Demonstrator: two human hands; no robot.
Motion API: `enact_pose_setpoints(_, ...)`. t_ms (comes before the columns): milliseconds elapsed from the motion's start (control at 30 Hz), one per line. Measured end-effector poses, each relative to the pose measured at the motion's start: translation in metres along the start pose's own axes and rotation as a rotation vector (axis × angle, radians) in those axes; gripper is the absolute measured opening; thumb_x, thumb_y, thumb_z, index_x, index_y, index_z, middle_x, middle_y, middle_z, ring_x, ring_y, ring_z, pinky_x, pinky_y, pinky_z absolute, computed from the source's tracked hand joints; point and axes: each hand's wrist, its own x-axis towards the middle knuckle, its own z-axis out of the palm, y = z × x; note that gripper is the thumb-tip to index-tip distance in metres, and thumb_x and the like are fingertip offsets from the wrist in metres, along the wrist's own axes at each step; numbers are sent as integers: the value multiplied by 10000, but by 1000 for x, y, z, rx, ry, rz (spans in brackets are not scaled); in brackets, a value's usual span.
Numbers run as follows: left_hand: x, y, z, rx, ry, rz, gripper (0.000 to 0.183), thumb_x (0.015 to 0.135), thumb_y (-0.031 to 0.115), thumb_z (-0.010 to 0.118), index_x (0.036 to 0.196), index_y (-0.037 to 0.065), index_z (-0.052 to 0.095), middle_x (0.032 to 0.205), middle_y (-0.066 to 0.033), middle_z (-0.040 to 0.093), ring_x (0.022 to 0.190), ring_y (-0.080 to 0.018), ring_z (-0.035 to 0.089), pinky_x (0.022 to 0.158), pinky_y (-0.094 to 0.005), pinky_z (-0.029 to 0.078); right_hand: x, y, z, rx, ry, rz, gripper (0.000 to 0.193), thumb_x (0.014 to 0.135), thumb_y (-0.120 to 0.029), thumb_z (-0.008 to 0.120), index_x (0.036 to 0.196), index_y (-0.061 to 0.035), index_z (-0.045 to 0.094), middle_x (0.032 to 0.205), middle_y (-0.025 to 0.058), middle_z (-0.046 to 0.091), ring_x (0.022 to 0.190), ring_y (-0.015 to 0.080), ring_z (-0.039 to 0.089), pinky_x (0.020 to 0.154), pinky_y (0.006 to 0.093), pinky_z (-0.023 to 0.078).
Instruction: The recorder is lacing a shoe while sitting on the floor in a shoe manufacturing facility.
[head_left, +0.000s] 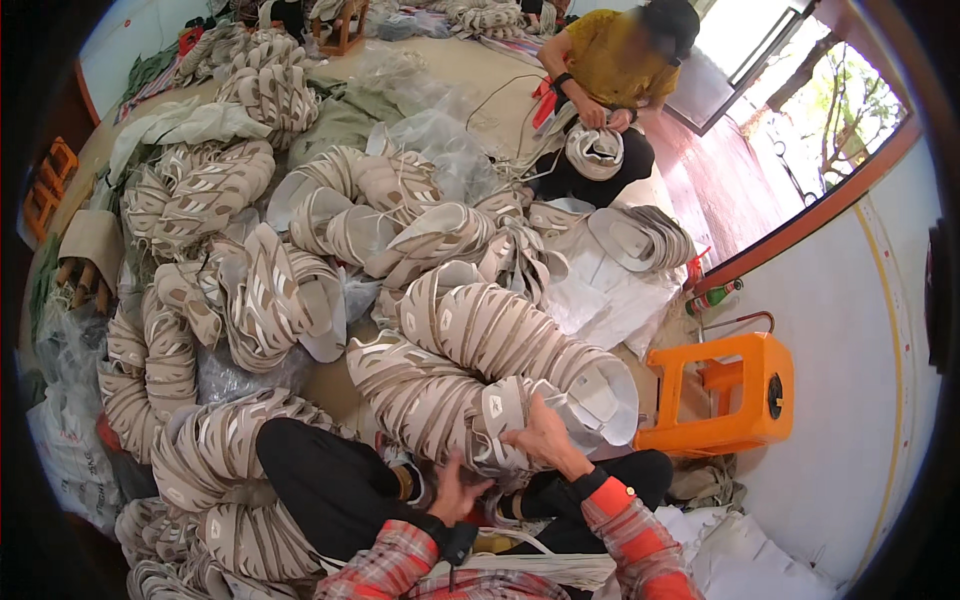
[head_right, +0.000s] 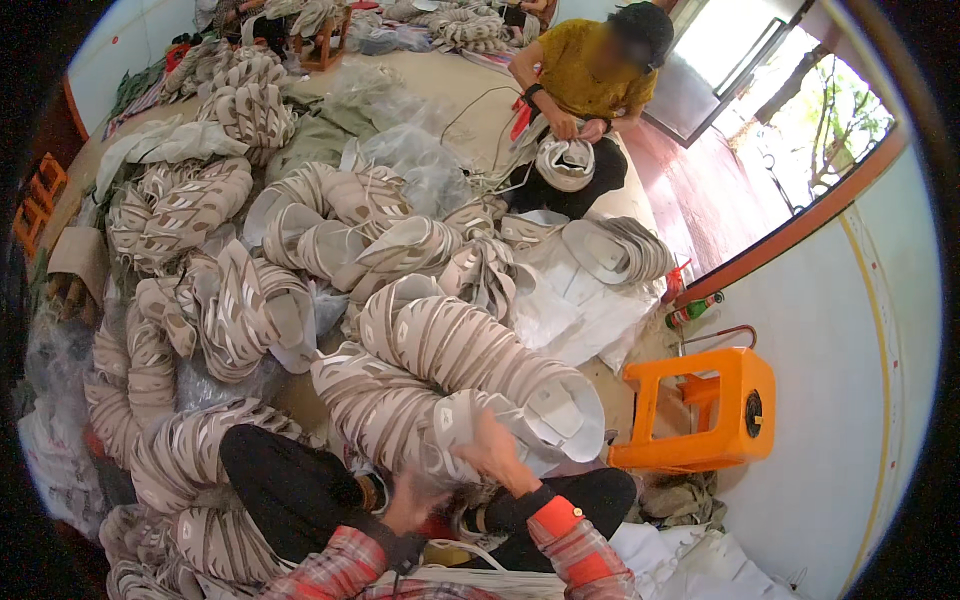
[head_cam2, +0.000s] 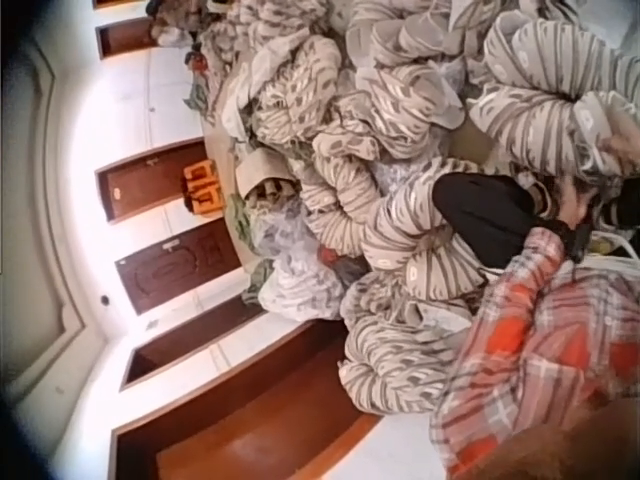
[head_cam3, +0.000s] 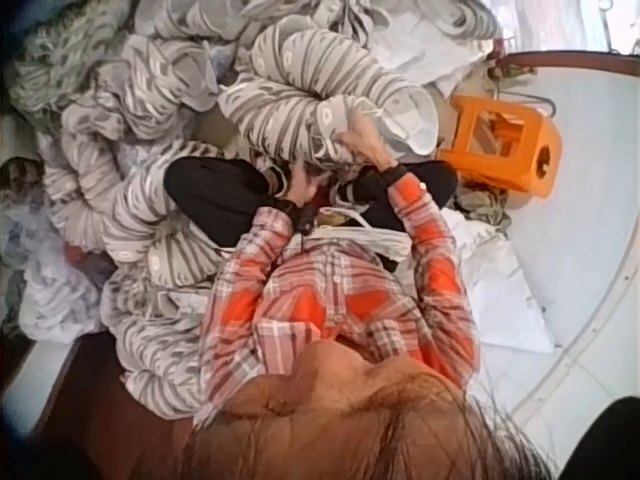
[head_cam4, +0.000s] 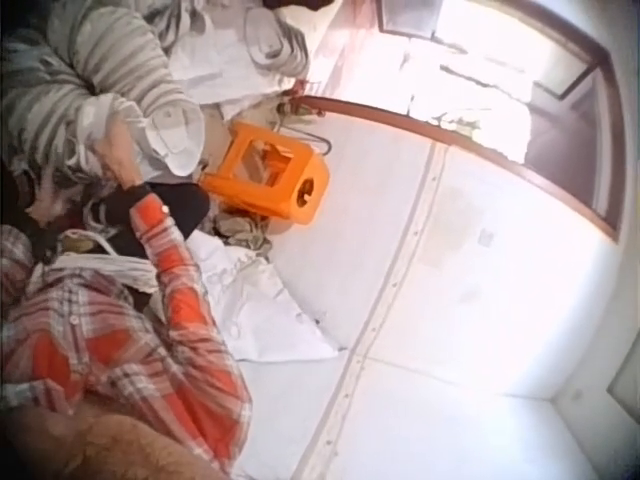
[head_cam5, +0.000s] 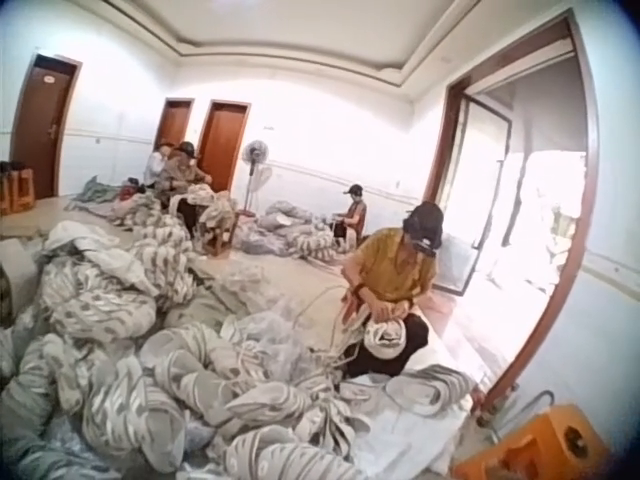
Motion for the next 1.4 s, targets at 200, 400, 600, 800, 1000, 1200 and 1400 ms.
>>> enact_pose_setpoints(200,5,13,0,714,-171,561,487,850,330,609,1230,69,450,1163,-91,542,1072,-260,533,876,-476,476,-3,9,-11,-157,-86,-47,669,616,-290,709,1102,68,419,934,275,598,908,406,588,782,423,471)
enact_pose_setpoints(400,-14,34,14,131,9,106,572,817,421,629,1234,79,438,1194,-77,506,1040,-236,542,810,-447,506,9,21,59,-117,-8,-14,653,630,-271,723,1075,80,398,906,305,590,883,437,581,762,456,464)
enact_pose_setpoints(600,-20,92,-1,628,143,-188,382,844,371,575,1010,27,559,940,-78,597,754,-209,591,640,-364,473,27,3,129,381,324,222,621,630,-195,725,1068,100,399,985,307,573,951,412,572,829,417,443)
enact_pose_setpoints(800,93,228,-41,769,958,1062,255,847,268,497,917,39,585,811,-104,578,762,-211,544,660,-341,420,29,49,144,875,260,39,540,668,-112,676,1132,90,486,1098,166,581,1003,240,554,880,316,411)
enact_pose_setpoints(1000,129,257,-63,291,342,410,525,914,492,334,1134,75,565,1080,-123,614,966,-273,590,817,-387,464,24,28,140,1233,-36,131,430,733,-96,610,1125,59,529,1077,103,596,977,205,553,875,300,416)
enact_pose_setpoints(1200,42,282,6,407,59,34,632,882,574,362,1235,66,495,1174,-128,572,1078,-250,544,930,-386,422,15,63,79,1564,-317,337,446,747,-88,570,1177,16,512,1110,120,588,984,231,574,870,383,451)
enact_pose_setpoints(1400,25,270,41,991,-90,445,540,864,479,480,1210,65,513,1191,-118,561,1090,-236,532,959,-375,395,-1,39,19,1893,-314,431,502,777,-188,573,1245,-35,476,1206,164,551,1081,292,555,942,457,435)
